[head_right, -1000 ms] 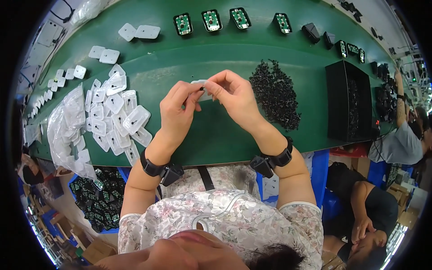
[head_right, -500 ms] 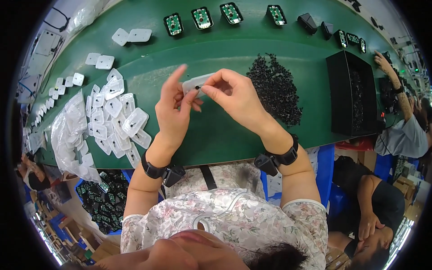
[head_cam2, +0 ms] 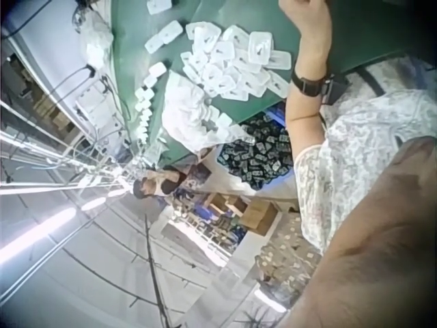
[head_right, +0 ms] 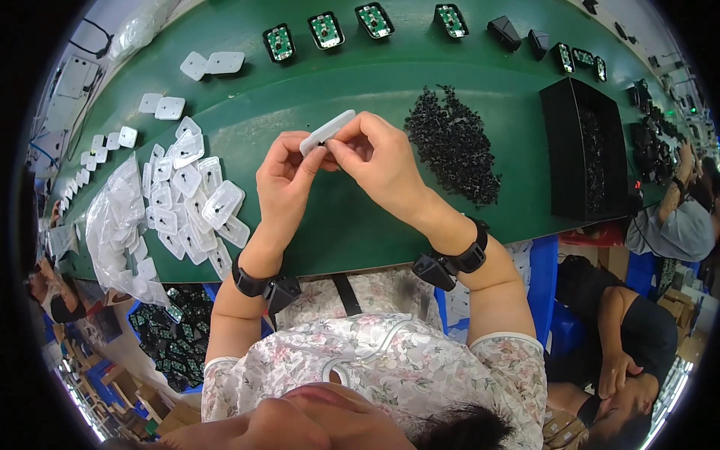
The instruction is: The person assembles electronic devices by picking up a white plastic cover, inserting a small black component into it, and pressing the assembly onto a black base. They then place the completed unit onto the green work surface and repeat the process.
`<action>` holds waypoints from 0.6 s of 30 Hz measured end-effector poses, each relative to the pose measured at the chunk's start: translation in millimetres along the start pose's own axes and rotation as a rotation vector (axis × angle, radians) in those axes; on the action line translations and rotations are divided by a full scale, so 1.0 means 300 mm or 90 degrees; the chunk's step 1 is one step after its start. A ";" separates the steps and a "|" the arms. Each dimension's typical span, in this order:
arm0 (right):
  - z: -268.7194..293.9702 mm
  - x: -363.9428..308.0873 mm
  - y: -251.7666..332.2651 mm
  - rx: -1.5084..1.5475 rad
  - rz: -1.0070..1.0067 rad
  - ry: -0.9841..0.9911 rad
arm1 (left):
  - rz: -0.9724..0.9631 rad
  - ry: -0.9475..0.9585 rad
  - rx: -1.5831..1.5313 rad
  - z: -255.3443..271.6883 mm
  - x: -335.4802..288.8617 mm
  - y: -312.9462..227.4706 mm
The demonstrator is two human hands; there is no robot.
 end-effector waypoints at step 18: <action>0.048 0.024 0.018 -0.162 0.040 0.087 | 0.012 0.032 0.018 0.005 -0.002 -0.014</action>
Point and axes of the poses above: each hand's wrist, its own x-axis towards the middle knuckle, its own z-axis out of the back of the hand, y = z × x, the point moved 5 cm from there along x, towards the middle knuckle, and after that the axes turned 10 degrees about -x, right-handed, at the moved point
